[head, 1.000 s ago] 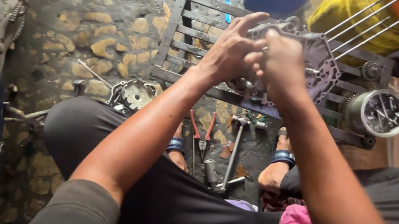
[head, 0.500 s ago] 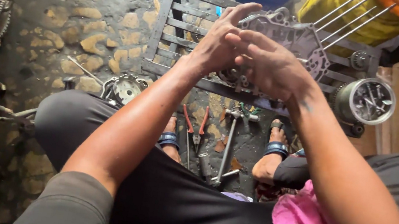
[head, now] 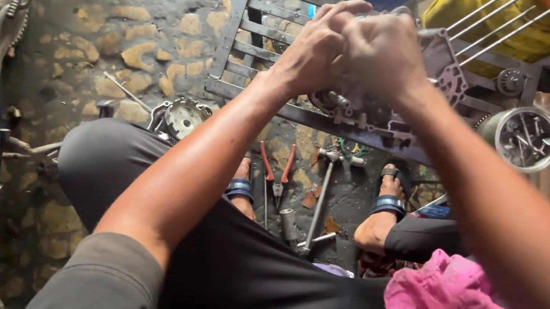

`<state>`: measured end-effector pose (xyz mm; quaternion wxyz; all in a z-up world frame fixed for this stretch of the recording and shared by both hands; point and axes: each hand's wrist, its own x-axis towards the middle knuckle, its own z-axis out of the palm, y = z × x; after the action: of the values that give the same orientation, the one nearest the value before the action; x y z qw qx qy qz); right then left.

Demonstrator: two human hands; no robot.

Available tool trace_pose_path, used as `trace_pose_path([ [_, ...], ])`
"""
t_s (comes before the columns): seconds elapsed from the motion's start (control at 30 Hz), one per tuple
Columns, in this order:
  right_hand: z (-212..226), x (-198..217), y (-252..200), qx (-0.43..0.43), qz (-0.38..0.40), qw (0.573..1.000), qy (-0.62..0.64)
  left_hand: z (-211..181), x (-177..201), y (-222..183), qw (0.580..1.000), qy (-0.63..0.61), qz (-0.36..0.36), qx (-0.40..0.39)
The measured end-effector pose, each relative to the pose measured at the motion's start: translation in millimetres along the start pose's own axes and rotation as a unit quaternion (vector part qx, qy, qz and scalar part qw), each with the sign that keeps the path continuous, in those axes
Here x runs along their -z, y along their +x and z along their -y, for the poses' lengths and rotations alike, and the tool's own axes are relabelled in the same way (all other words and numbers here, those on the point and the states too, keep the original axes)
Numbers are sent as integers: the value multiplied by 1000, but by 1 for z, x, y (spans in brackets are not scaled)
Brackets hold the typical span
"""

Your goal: Assemble and inspect motorcycle engine components including the crankcase and transmission gears.

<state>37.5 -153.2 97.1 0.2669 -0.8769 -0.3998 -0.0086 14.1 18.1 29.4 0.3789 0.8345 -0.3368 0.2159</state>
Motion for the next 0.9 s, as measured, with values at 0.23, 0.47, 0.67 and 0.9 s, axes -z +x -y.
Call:
trace_pose_path([
  [0.23,15,-14,-40,-339,-85,557,753,6,-6,0,999,-16,-16,36],
  [0.47,31,14,-43,-248,0,788,563,2,-2,-2,996,-54,-9,70],
  [0.67,37,35,-22,-25,2,1000,-4,4,-6,-3,997,-21,-8,73],
  [0.9,62,-7,-22,-384,-176,835,353,0,-1,0,998,-13,-12,56],
])
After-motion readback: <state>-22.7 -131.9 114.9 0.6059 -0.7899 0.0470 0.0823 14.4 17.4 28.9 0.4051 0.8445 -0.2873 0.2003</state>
